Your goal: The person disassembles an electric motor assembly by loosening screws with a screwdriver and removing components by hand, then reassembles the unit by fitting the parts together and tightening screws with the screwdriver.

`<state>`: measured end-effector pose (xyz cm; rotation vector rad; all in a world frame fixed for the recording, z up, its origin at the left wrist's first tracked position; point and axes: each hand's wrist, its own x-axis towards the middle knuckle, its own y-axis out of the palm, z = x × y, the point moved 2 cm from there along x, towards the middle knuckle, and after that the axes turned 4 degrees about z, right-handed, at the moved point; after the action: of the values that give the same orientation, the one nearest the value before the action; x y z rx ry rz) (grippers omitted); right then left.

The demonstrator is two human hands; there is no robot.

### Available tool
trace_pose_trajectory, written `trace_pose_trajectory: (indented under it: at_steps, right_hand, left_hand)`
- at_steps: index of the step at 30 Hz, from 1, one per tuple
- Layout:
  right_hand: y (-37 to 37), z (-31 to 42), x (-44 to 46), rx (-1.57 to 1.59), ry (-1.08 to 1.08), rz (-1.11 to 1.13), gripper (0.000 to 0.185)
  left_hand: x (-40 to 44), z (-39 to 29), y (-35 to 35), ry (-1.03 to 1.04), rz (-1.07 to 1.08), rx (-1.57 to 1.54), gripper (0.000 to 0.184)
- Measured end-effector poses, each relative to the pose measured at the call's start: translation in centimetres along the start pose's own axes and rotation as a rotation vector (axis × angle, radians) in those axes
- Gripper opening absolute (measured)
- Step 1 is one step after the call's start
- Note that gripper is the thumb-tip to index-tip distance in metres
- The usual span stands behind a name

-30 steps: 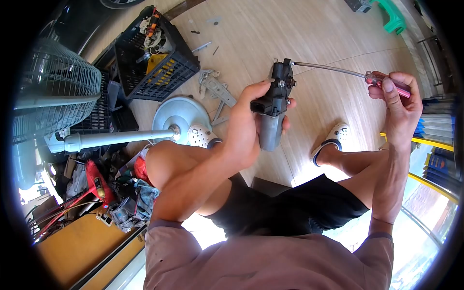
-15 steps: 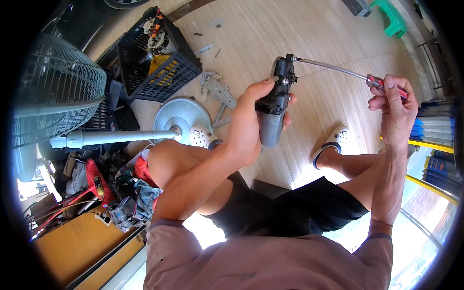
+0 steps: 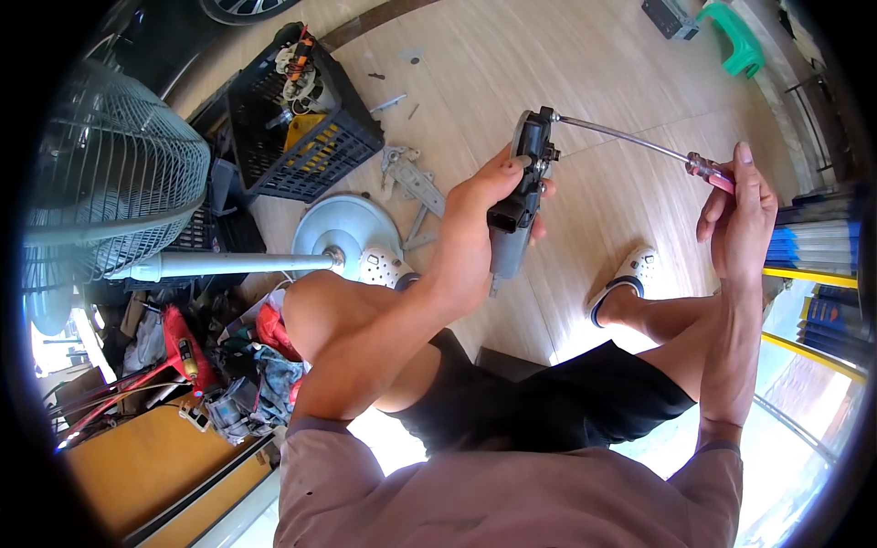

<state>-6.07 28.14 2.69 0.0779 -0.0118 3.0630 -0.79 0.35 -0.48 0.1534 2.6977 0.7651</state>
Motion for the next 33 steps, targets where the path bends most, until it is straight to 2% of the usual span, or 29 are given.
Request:
trace_pose_trajectory:
  at_steps: [2,5,10,14,18,19,22,23,25,28,30,31,33]
  right_hand:
    - [0.1,0.0,-0.2,0.004,0.042,0.0,0.037]
    - [0.2,0.1,-0.4,0.024,-0.009,0.03,0.032]
    - [0.3,0.8,-0.6,-0.147,-0.281,0.171,0.012]
    - [0.2,1.4,-0.2,-0.235,-0.528,0.209,0.014]
    - [-0.3,1.7,-0.6,-0.099,-0.409,0.178,0.024]
    - [-0.4,1.6,-0.5,-0.125,-0.386,0.198,0.032]
    - [-0.6,1.4,-0.7,-0.061,-0.327,0.123,0.031]
    - [-0.2,1.7,-0.9,-0.098,-0.343,0.103,0.034]
    - [1.3,1.8,-0.8,-0.07,-0.507,0.039,0.037]
    - [0.3,0.9,0.0,-0.077,-0.48,0.108,0.038]
    - [-0.7,1.1,-0.5,-0.041,-0.186,0.168,0.039]
    - [-0.2,1.3,-0.6,-0.054,-0.147,0.099,0.038]
    - [-0.6,1.1,-0.4,-0.073,-0.229,0.095,0.038]
  left_hand:
    - [0.0,0.0,-0.2,0.005,0.001,0.026,0.048]
    - [-0.1,0.1,-0.4,0.008,0.005,0.065,0.048]
    - [-0.1,0.2,-0.5,-0.015,-0.007,-0.005,0.048]
    - [0.1,0.0,-0.6,-0.007,0.025,-0.024,0.048]
    - [0.0,0.4,0.0,-0.062,0.009,-0.065,0.048]
    - [0.1,0.6,-0.1,-0.073,0.003,-0.07,0.048]
    - [0.3,1.0,-0.2,-0.075,-0.012,-0.05,0.047]
    - [0.3,1.0,-0.1,-0.071,-0.014,-0.038,0.047]
    - [0.4,1.1,-0.1,-0.079,-0.026,-0.067,0.046]
    - [0.4,1.0,-0.1,-0.078,-0.039,-0.097,0.046]
    - [0.3,1.0,-0.1,-0.084,-0.041,-0.116,0.046]
    - [0.4,1.0,-0.1,-0.088,-0.041,-0.125,0.045]
    - [0.4,1.1,-0.1,-0.099,-0.04,-0.129,0.045]
